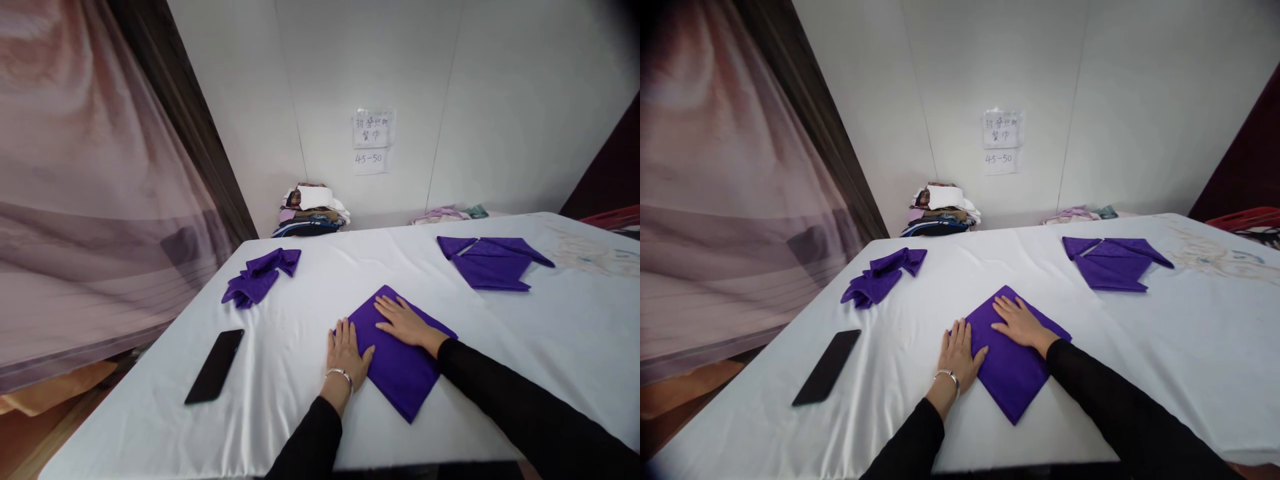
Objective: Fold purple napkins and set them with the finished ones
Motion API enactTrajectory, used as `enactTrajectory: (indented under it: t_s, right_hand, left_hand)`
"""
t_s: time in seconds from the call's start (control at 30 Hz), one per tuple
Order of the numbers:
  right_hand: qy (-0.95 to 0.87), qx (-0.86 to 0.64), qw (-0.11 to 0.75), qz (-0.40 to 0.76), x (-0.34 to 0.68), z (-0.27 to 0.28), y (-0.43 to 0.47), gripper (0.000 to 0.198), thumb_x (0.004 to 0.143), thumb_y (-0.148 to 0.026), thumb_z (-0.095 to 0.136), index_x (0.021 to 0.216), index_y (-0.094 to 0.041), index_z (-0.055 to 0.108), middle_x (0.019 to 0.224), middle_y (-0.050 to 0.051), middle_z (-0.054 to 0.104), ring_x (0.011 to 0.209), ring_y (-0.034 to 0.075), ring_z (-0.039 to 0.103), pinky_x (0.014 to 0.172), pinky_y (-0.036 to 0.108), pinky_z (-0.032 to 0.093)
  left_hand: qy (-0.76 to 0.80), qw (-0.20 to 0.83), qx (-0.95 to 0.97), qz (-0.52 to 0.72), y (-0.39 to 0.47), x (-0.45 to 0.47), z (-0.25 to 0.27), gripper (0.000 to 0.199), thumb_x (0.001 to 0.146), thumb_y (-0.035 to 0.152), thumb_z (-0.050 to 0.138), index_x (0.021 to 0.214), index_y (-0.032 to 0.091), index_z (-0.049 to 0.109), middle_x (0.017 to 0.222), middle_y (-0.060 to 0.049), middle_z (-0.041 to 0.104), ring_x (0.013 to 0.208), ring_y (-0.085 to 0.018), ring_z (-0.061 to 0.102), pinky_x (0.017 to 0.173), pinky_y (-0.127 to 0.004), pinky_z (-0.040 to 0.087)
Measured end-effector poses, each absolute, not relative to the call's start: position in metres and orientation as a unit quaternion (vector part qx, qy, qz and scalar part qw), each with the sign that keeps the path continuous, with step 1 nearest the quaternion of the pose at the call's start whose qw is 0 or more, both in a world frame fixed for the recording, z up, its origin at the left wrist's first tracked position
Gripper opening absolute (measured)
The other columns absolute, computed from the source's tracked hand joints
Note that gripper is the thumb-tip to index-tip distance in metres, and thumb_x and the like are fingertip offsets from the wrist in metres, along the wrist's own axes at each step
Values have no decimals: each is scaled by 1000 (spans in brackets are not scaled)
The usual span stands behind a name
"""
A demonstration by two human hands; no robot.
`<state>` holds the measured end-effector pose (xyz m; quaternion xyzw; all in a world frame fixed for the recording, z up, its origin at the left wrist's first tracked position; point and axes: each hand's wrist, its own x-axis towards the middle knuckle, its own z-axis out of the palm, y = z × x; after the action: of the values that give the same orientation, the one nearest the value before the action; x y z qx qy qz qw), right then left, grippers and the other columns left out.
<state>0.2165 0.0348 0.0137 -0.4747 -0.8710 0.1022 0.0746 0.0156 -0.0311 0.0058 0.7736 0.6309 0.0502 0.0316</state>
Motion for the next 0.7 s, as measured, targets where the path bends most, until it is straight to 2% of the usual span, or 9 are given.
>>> enactTrajectory:
  t_s: [0.2, 0.33, 0.57, 0.7]
  right_hand:
    - [-806, -586, 52, 66, 287, 4, 53, 66, 86, -62, 19, 139, -24, 30, 146, 5, 25, 134, 23, 16, 107, 46, 12]
    - [-769, -635, 46, 60, 291, 10, 37, 67, 87, -60, 18, 139, -20, 29, 146, 9, 24, 134, 24, 17, 106, 49, 14]
    - [-882, -454, 80, 98, 209, 21, -12, 66, 87, -61, 20, 141, -24, 23, 147, 6, 20, 135, 22, 14, 108, 47, 8]
    - [-877, -464, 78, 99, 214, 14, -12, 65, 86, -61, 21, 140, -25, 25, 147, 6, 21, 135, 23, 14, 107, 48, 9]
  left_hand:
    - [635, 41, 770, 46, -31, 17, 8, 78, 83, 61, 12, 139, 9, 24, 147, -11, 18, 136, -27, 9, 110, -46, 10]
    - [635, 43, 771, 40, -30, 17, 11, 77, 84, 60, 14, 139, 8, 24, 147, -12, 18, 136, -27, 9, 110, -46, 9]
    - [636, 41, 770, 31, -32, 17, 13, 77, 84, 60, 14, 139, 8, 24, 147, -12, 17, 136, -26, 9, 110, -46, 9]
    - [637, 38, 770, 34, -33, 17, 12, 77, 83, 61, 13, 139, 9, 24, 147, -12, 18, 136, -26, 10, 110, -46, 9]
